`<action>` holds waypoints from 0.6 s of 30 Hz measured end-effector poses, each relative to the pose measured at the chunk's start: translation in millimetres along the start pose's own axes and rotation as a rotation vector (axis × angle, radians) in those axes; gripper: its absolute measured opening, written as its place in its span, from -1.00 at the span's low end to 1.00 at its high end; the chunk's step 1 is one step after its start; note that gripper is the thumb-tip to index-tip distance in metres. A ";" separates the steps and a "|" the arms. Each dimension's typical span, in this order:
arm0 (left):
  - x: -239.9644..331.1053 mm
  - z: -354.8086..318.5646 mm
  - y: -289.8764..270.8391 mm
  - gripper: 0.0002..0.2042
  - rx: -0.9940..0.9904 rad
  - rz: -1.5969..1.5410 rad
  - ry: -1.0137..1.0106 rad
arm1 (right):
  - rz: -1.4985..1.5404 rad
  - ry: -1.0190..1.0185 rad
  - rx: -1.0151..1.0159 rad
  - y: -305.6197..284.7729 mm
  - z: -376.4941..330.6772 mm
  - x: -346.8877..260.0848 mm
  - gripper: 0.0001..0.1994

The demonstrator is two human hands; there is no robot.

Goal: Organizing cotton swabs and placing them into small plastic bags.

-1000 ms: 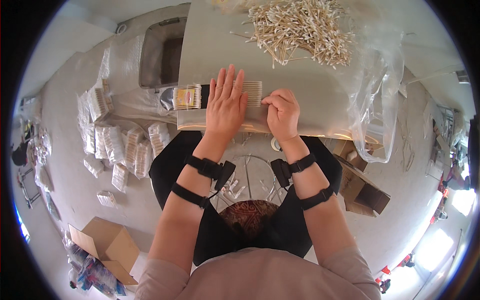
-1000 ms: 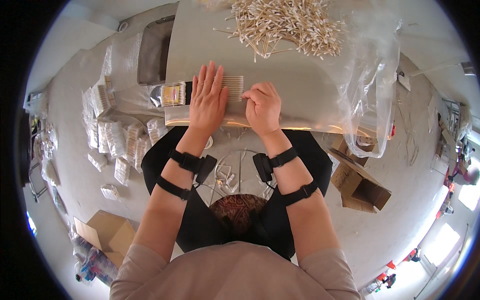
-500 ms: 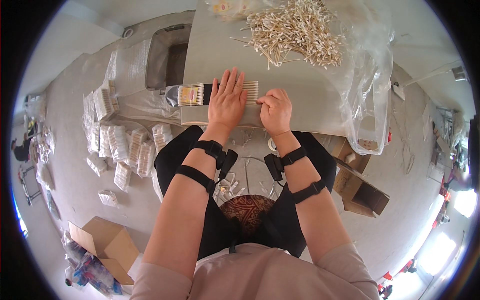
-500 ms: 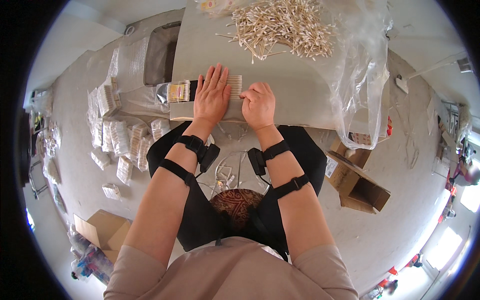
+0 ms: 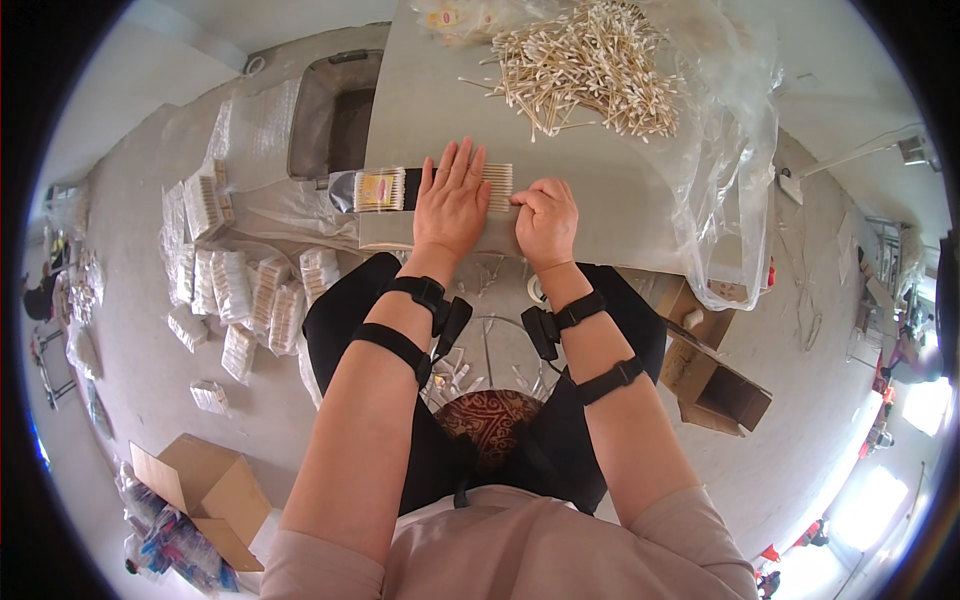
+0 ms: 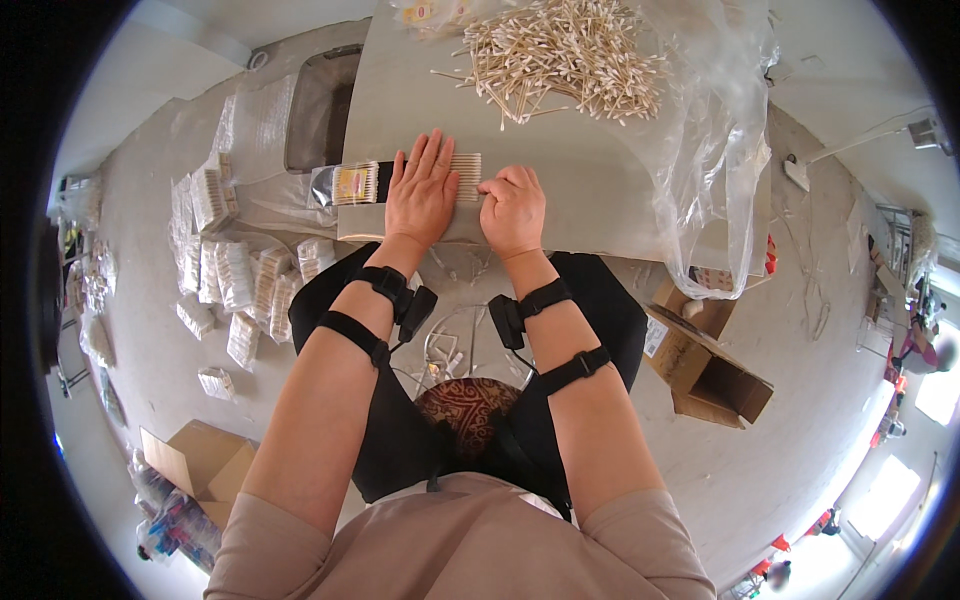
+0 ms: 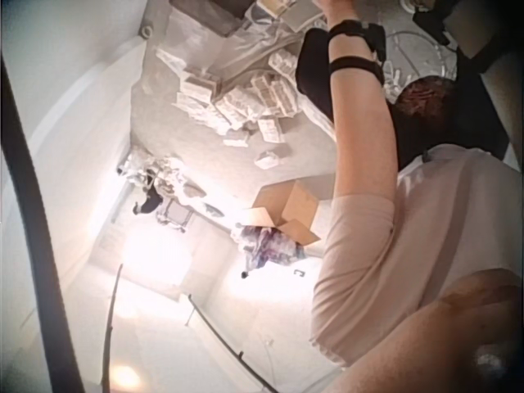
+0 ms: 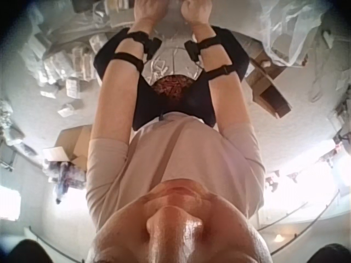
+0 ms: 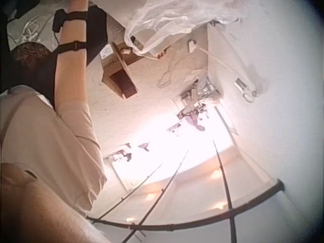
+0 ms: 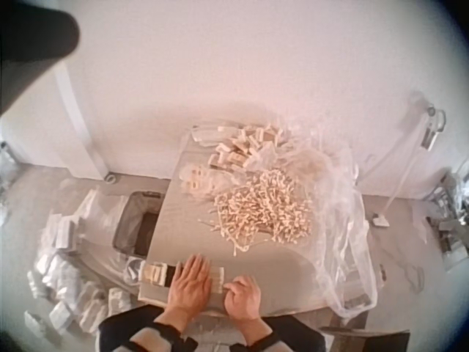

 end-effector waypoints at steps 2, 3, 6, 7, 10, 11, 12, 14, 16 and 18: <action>-0.7 -0.3 0.3 -0.49 0.010 0.002 0.002 | 0.000 -0.004 -0.007 -0.1 0.4 -0.7 -0.87; -0.9 -0.7 0.5 -0.49 0.010 0.000 0.001 | -0.001 0.005 -0.012 0.2 0.6 -1.1 -0.86; -0.2 -2.0 0.6 -0.49 0.007 -0.009 -0.002 | -0.007 0.022 -0.008 0.3 0.1 -2.7 -0.85; 0.0 -2.6 0.7 -0.49 0.004 0.000 -0.001 | -0.009 0.031 0.000 0.1 -0.3 -3.2 -0.85; 0.8 -2.3 0.6 -0.49 0.002 0.006 0.000 | -0.012 0.030 0.000 0.5 -0.8 -2.1 -0.83; 0.5 -1.9 0.6 -0.49 0.002 0.004 0.001 | -0.013 0.030 -0.001 0.6 -0.3 -2.0 -0.83; 0.2 -1.7 0.7 -0.49 0.003 0.004 0.001 | -0.018 0.026 -0.008 1.0 0.1 -2.0 -0.84; -0.6 -1.2 1.0 -0.48 0.003 0.010 0.000 | -0.024 0.023 -0.015 1.1 0.6 -2.0 -0.84; -1.6 -1.2 1.1 -0.48 0.005 0.009 0.001 | -0.021 0.025 -0.039 0.9 0.9 -2.5 -0.83; -0.4 -0.1 0.5 -0.48 0.007 0.005 0.004 | -0.037 0.034 -0.034 0.3 2.0 -2.8 -0.81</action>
Point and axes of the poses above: each hand's wrist, its own z-axis towards the middle knuckle, its own y-axis out of the palm, x = y × z, the point moved 2 cm from there along z, towards the middle knuckle, and after that the axes turned 3 degrees about -x, right-handed, at the moved point
